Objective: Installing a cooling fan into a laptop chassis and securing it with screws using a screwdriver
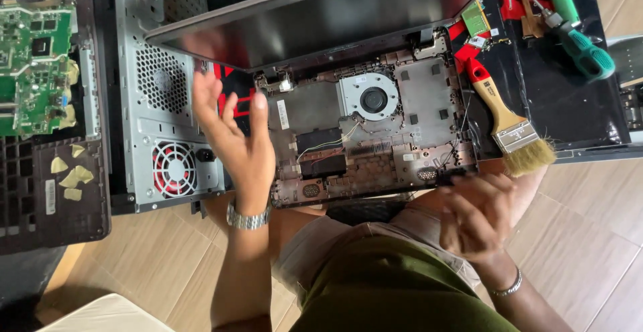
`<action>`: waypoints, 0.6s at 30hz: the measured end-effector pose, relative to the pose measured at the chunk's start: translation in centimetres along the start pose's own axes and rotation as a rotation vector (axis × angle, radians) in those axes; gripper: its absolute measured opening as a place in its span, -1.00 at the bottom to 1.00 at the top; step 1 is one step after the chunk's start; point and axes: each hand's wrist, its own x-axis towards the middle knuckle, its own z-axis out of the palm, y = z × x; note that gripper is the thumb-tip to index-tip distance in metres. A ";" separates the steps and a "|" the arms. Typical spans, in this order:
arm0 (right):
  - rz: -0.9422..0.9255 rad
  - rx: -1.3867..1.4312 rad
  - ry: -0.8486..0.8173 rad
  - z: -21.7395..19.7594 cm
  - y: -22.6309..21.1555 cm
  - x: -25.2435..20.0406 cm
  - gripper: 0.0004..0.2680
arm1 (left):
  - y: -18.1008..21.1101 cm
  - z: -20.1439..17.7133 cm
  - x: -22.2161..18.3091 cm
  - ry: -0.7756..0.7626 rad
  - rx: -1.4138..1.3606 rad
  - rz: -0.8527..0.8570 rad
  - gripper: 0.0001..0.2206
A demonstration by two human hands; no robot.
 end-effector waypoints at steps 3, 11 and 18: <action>0.115 0.047 0.127 -0.9 1.3 -2.4 -0.90 | -0.8 0.7 1.0 0.023 -0.141 -0.067 -0.32; 0.948 0.299 -0.116 -1.2 -3.2 3.1 -0.74 | -2.0 2.1 4.4 0.100 -0.342 -0.060 -0.54; 1.233 0.678 -0.165 -0.5 -2.9 3.8 -0.69 | -5.1 2.5 5.5 0.148 -0.497 0.055 -0.59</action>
